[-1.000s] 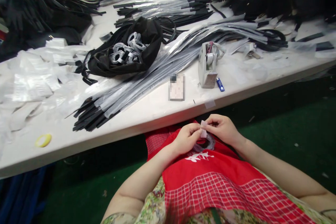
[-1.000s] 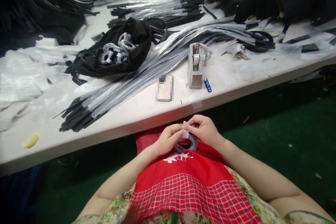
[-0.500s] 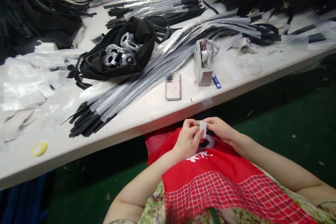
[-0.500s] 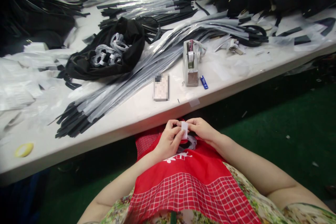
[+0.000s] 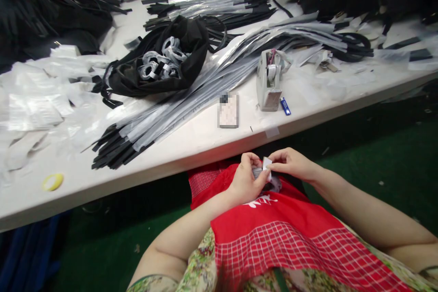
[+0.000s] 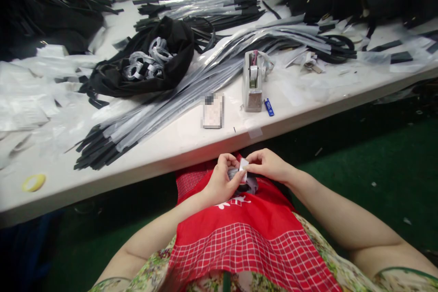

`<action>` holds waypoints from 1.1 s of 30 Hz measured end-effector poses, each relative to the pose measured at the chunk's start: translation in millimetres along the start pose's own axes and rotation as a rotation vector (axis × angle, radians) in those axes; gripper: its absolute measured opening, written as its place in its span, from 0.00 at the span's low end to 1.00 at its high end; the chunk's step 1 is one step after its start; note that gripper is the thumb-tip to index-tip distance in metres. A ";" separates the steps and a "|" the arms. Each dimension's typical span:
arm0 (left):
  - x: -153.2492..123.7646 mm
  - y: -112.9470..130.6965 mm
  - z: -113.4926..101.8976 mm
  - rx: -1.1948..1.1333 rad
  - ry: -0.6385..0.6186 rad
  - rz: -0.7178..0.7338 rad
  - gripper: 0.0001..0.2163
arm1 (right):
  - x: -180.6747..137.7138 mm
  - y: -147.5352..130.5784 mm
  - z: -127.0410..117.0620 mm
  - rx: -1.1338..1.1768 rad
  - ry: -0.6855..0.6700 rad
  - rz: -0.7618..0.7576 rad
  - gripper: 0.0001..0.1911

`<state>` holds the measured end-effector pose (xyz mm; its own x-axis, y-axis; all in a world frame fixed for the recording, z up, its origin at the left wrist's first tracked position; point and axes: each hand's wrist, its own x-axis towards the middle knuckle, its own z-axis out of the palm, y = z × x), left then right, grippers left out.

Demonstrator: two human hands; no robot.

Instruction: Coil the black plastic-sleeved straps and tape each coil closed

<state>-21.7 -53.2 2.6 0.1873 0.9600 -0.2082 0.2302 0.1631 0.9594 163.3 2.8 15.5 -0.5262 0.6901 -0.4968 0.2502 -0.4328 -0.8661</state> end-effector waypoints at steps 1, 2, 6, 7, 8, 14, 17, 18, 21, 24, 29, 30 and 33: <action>-0.4 0.9 0.3 0.009 -0.010 0.011 0.13 | 1.6 0.2 -1.5 -0.012 -0.012 0.017 0.14; -0.8 2.2 0.2 0.025 -0.019 0.022 0.13 | 3.0 0.4 -2.8 -0.020 -0.027 0.026 0.14; -0.4 9.0 -5.6 0.079 -0.066 0.002 0.14 | 2.4 -1.9 -3.3 -0.118 -0.041 -0.039 0.12; 0.7 10.0 -8.0 0.086 -0.102 -0.027 0.15 | 0.3 -3.7 -2.1 -0.189 -0.023 -0.083 0.11; 2.3 10.3 -10.5 0.079 -0.158 -0.064 0.16 | -2.5 -5.8 -0.7 -0.287 0.003 -0.138 0.09; 17.9 -1.4 -19.5 -0.448 -0.336 -0.369 0.24 | -19.0 -11.3 5.1 -0.870 0.049 -0.577 0.17; 26.2 -3.2 -21.4 -0.600 -0.236 -0.366 0.24 | -19.9 -5.0 4.4 -0.977 0.080 -0.676 0.26; 28.7 -1.9 -21.7 -0.648 -0.223 -0.359 0.22 | -19.6 -2.6 4.3 -1.007 0.104 -0.695 0.27; 35.1 4.9 -21.5 -0.712 -0.177 -0.340 0.19 | -18.4 0.9 3.9 -1.050 0.162 -0.728 0.30; 38.8 9.9 -20.1 -0.641 -0.122 -0.324 0.19 | -13.2 -6.9 -6.0 -1.020 0.173 -0.753 0.27; 39.8 8.4 -18.5 -0.577 -0.022 -0.273 0.19 | 28.7 -45.5 -65.7 -0.731 0.696 -0.678 0.16; 39.7 7.5 -18.2 -0.573 -0.005 -0.256 0.19 | 41.9 -55.0 -80.3 -0.640 0.808 -0.622 0.16; 40.2 4.6 -17.2 -0.570 0.017 -0.206 0.20 | 82.4 -78.2 -113.8 -0.439 0.903 -0.445 0.16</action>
<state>-29.5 -10.0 1.9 0.1768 0.8985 -0.4018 -0.2888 0.4376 0.8515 192.9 159.6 36.0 0.1024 0.9813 0.1631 0.5474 0.0813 -0.8329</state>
